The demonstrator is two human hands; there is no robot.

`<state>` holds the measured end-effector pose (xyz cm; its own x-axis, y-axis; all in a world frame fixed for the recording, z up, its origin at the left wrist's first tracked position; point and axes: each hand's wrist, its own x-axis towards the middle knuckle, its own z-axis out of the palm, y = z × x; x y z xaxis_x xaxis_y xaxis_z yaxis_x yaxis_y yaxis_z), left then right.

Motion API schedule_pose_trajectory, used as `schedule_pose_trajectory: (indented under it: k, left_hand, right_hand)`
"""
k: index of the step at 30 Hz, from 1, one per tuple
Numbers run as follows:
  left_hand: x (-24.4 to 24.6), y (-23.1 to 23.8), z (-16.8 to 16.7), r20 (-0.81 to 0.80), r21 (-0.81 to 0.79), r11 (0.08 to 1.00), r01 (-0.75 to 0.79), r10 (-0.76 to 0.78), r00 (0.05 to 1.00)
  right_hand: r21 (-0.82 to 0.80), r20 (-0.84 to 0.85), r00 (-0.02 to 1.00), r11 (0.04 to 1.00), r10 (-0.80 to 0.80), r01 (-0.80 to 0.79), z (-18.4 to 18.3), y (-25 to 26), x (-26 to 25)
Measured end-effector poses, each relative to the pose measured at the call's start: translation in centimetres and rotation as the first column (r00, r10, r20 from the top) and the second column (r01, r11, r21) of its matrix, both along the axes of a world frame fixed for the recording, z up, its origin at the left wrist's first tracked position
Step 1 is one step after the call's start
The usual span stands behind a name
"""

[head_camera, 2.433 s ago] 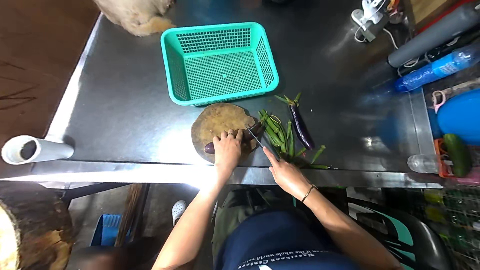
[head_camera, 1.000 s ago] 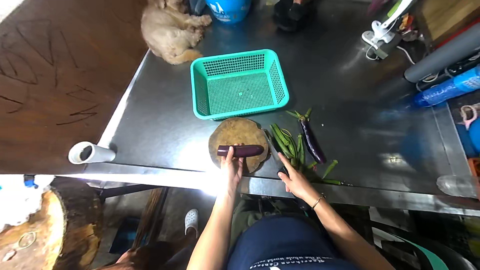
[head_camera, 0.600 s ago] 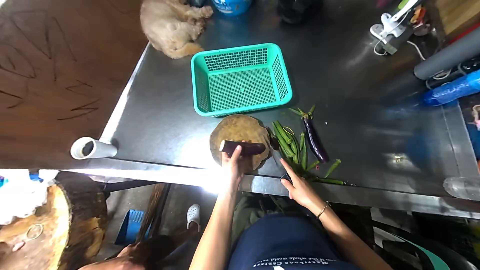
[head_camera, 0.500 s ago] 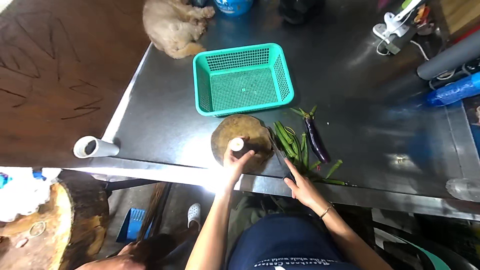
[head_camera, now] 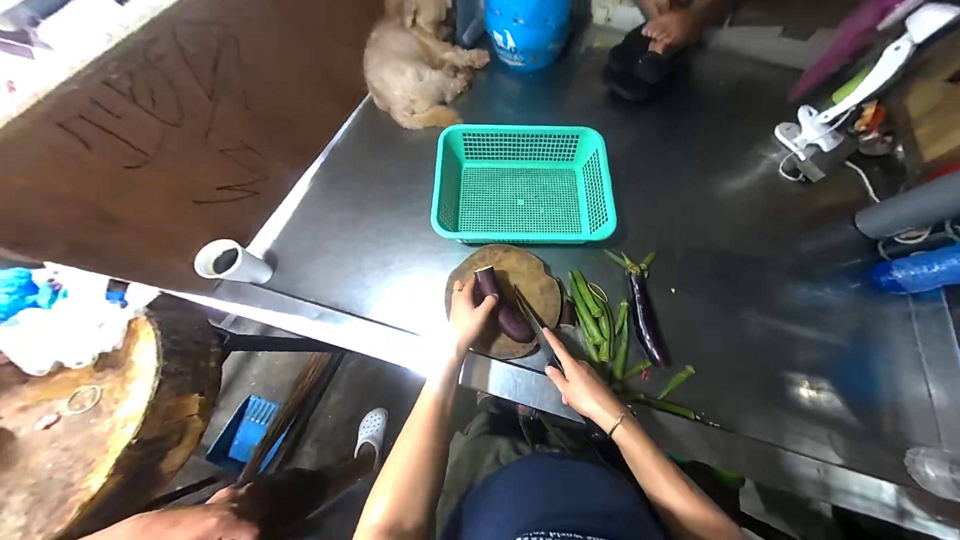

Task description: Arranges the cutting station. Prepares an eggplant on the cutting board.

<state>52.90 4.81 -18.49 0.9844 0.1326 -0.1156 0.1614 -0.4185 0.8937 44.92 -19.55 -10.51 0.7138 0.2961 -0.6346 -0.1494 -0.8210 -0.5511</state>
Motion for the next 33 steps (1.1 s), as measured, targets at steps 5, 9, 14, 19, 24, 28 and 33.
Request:
schedule_pose_trajectory:
  k: [5, 9, 14, 19, 24, 28, 33]
  left_hand:
    - [-2.5, -0.7, 0.1, -0.082, 0.141, 0.986, -0.091, 0.104, 0.991]
    - [-4.6, -1.7, 1.0, -0.120, 0.056, 0.985, -0.164, 0.170, 0.978]
    - [-4.5, -1.2, 0.4, -0.075, 0.028, 0.976, -0.217, 0.219, 0.973]
    - [-4.7, -1.5, 0.1, -0.115, -0.052, 0.965, -0.256, 0.249, 0.962]
    - [-5.0, -1.2, -0.7, -0.134, -0.165, 0.960, -0.227, 0.206, 0.969]
    - [-5.0, -1.0, -0.3, -0.140, -0.195, 0.956, -0.217, 0.192, 0.971]
    - [-5.2, -1.3, -0.1, -0.124, -0.208, 0.953, -0.221, 0.199, 0.972]
  right_hand:
    - [-0.107, 0.064, 0.987, 0.984, 0.149, -0.142, 0.1, 1.7, 0.0]
    - [-0.139, 0.113, 0.973, 0.973, 0.201, -0.184, 0.3, 2.5, -0.3]
    - [-0.160, 0.184, 0.951, 0.962, 0.250, -0.222, 0.6, 3.8, 0.6]
    - [-0.147, 0.158, 0.956, 0.964, 0.246, -0.223, 0.2, 3.2, 1.2]
    - [-0.091, 0.081, 0.976, 0.977, 0.202, -0.195, -0.2, 2.5, 1.4]
    - [-0.084, 0.123, 0.979, 0.984, 0.165, -0.155, 0.5, 2.9, 1.6]
    - [-0.054, 0.261, 0.955, 0.990, 0.138, -0.129, 2.7, 5.0, 3.7]
